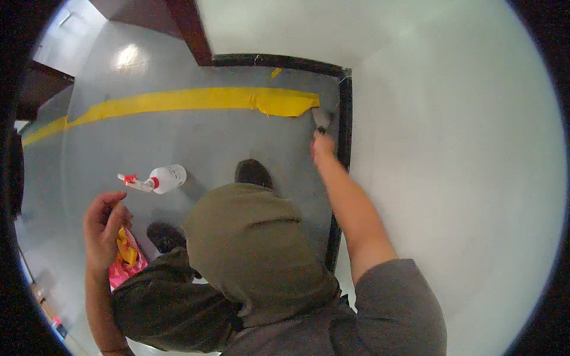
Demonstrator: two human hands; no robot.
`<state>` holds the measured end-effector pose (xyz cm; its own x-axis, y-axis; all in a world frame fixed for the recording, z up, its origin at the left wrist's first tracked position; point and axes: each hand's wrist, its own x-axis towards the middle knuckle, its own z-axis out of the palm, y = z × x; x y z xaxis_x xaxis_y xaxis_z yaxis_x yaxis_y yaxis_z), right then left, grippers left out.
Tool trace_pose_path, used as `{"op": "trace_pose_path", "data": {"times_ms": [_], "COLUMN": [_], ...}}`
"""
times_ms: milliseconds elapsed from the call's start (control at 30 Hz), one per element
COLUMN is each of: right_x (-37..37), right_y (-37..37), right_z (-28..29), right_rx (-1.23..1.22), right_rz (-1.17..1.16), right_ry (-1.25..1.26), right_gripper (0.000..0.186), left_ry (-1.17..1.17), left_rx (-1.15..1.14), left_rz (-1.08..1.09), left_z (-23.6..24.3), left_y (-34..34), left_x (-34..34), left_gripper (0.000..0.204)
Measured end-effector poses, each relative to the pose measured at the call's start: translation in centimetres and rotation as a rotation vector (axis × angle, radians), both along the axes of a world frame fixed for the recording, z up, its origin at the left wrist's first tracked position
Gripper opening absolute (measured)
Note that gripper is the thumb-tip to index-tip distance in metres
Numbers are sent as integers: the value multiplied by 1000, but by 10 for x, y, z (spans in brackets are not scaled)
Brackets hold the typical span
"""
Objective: The recorder uses a scraper to remove yellow tape from a gray floor near a doorway.
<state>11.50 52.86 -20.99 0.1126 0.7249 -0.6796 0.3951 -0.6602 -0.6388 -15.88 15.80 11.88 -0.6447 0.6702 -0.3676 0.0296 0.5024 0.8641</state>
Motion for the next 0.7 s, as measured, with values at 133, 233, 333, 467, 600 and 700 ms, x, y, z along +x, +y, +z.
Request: {"op": "trace_pose_path", "data": {"times_ms": [133,233,333,467,600,700], "right_x": [-8,10,0,-11,13,31], "right_y": [18,-15,-24,4,-43,-60], "right_z": [-1,4,10,-1,-6,-2], "right_rx": [-102,-119,-139,-256,-84,-68], "right_rz": [22,-21,-55,-86,-121,-21], "right_ry": [18,120,37,-1,144,82], "right_gripper": [25,27,26,25,25,22], "left_ry": [84,46,42,60,48,10], "left_rx": [-68,-25,-3,-21,-29,20], "left_rz": [-47,21,48,26,-27,4], "left_z": [3,5,1,3,-3,-4], "left_y": [-6,0,-2,-7,6,7], "left_x": [1,-1,-3,-2,-2,-6], "left_gripper": [19,19,19,18,19,20]}}
